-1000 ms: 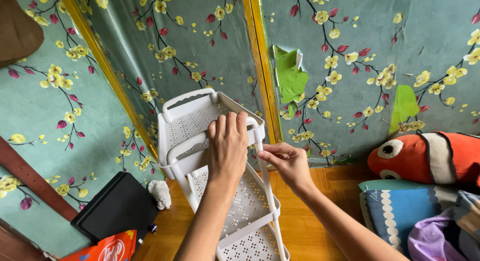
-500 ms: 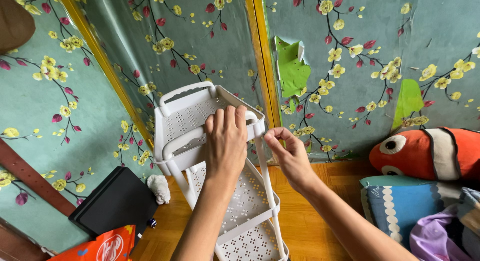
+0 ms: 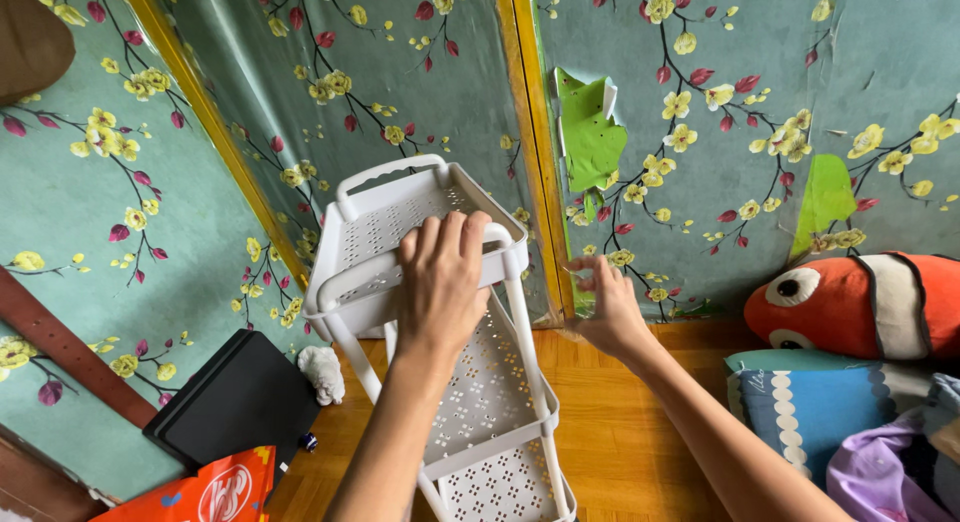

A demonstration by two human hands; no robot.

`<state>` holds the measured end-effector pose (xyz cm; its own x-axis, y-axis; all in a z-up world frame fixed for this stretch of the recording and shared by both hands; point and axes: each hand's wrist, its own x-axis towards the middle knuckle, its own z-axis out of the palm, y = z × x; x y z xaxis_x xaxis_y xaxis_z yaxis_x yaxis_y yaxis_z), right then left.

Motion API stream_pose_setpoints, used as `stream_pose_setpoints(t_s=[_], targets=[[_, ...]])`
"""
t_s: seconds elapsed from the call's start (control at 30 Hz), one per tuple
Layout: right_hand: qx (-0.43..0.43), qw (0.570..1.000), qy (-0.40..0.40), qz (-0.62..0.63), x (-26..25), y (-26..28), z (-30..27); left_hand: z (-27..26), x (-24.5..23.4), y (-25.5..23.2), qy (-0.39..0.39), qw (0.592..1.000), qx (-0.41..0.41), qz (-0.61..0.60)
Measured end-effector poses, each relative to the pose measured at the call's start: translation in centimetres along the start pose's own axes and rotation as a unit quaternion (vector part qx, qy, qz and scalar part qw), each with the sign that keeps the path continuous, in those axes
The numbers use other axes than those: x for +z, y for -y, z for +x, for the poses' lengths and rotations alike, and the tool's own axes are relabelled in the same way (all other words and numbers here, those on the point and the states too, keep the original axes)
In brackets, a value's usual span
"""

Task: The person assembles a white plastic three-tier rolling cart by inserting vertical poles into the base, placing perforated shelves onto the poles, and attaching handles to the top tier. The cart is completed with all shelves and handles in place.

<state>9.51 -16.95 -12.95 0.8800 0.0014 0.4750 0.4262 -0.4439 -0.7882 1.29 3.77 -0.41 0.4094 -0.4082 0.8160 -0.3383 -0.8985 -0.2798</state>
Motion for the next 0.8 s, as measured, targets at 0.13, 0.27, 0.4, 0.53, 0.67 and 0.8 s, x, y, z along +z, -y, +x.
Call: stream_pose_setpoints(t_s=[0.13, 0.27, 0.4, 0.53, 0.67, 0.8], targets=[[0.059, 0.976, 0.091, 0.190, -0.2, 0.1, -0.4, -0.6, 0.0, 1.6, 0.000, 0.998, 0.011, -0.054], [0.036, 0.912, 0.185, 0.365, -0.6, 2.5, -1.1, -0.8, -0.2, 2.0, 0.003, 0.998, 0.024, -0.053], [-0.016, 0.898, 0.314, 0.308, 0.1, 4.0, -2.5, -2.2, -1.2, 4.0, -0.040, 0.998, -0.046, -0.024], [-0.015, 0.917, 0.317, 0.239, 2.2, 3.5, -3.1, -4.2, -1.0, 8.3, -0.025, 0.985, -0.169, 0.015], [-0.034, 0.934, 0.285, 0.211, 3.0, 2.9, -3.2, -5.6, 0.0, 9.9, 0.031, 0.977, -0.204, -0.057], [-0.023, 0.948, 0.247, 0.199, 3.4, 3.5, -4.0, -4.3, -1.4, 9.6, 0.055, 0.981, -0.185, -0.025]])
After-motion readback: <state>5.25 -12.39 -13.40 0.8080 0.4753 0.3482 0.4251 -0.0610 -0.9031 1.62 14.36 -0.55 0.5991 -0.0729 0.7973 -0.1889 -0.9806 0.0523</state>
